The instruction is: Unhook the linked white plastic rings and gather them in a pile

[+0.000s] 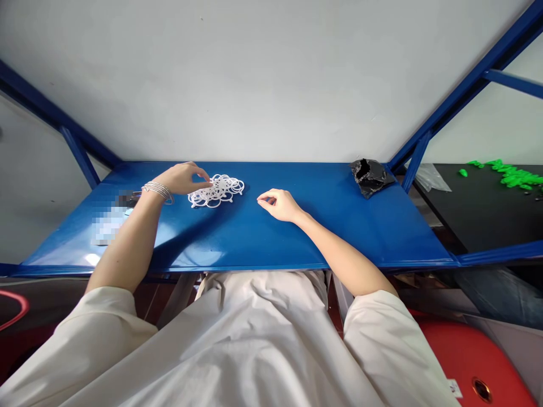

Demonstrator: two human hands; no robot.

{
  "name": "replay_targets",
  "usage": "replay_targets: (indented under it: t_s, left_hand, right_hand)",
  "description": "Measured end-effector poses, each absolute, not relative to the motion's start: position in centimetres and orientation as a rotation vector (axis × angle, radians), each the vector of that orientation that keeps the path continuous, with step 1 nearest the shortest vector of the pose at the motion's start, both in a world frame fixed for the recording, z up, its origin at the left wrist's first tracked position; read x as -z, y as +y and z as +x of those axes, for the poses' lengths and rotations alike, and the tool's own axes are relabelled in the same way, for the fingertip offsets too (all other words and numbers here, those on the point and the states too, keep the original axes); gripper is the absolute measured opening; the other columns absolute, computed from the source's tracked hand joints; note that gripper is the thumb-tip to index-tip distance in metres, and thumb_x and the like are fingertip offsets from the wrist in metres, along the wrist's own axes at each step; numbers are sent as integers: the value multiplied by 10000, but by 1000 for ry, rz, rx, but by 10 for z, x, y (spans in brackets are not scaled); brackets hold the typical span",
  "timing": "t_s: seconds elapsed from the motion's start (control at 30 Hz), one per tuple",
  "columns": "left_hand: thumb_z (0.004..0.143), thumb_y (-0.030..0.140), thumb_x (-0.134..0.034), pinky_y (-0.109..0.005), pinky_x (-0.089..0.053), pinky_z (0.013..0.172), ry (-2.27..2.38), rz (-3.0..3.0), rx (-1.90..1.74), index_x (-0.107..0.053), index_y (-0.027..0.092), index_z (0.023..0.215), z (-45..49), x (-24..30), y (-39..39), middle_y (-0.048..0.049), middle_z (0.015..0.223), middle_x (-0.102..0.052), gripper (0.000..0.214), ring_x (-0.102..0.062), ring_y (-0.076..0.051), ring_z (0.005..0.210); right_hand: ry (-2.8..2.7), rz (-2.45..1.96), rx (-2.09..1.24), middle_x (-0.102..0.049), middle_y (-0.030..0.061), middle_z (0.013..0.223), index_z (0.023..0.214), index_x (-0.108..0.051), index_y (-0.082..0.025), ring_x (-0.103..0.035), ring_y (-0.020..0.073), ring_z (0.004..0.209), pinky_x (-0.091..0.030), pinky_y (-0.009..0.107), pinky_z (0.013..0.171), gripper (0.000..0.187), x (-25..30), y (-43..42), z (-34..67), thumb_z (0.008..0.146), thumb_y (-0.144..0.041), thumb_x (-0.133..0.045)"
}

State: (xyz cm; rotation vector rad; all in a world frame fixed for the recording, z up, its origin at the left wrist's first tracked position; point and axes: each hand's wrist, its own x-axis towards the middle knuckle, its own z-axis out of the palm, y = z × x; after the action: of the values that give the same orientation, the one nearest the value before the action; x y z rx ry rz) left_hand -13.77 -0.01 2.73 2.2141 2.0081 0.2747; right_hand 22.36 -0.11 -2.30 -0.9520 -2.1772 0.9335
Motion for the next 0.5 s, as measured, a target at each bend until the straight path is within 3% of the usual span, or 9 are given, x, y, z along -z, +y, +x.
replay_targets:
  t_s: [0.07,0.13,0.23,0.33,0.5]
  left_hand:
    - [717,772,-747,-494,-559,998,2075,2181,-254,-767,250,1264,-136,-28,-3,-172,1255,-701,756,-691,-389,1131]
    - [649,811,-788,-572,-504,1085,2088,2166,-167,-564,256,1549,-128,-23,-6,-213,1438,-599,1081,-594,-468,1313]
    - [593,823,-823,-657,-421,1145,1988,2187,-51,-340,300,1687,-108,-4,-6,-232,1607,-446,1306,-435,-531,1464]
    - [683,825,-777,-659,-362,1197,1814,2311,-211,-404,301,1656,-85,17,-3,-204,1653,-412,1166,-393,-487,1501]
    - [809,760,-736,-618,-384,1202,1482,2483,-490,-644,222,1461,-58,33,-4,-196,1501,-568,850,-532,-422,1378]
  right_hand:
    - [-2175,-950,-929,-826,97,1078,1012,-856,-197,-723,186,803,-581,317,764,231,24,-1,224,941,-353,-700]
    - [-2171,-951,-925,-825,94,1074,1013,-855,-200,-718,181,790,-581,316,765,227,24,0,224,939,-348,-700]
    - [-2175,-957,-924,-822,92,1070,1015,-853,-198,-706,171,765,-580,311,762,220,24,0,224,936,-338,-703]
    - [-2187,-960,-912,-815,96,1060,1024,-848,-189,-702,171,766,-581,314,771,224,24,-1,223,944,-337,-700]
    - [-2196,-960,-829,-780,125,1108,1184,-809,-172,-720,219,857,-603,381,855,310,27,0,224,958,-348,-690]
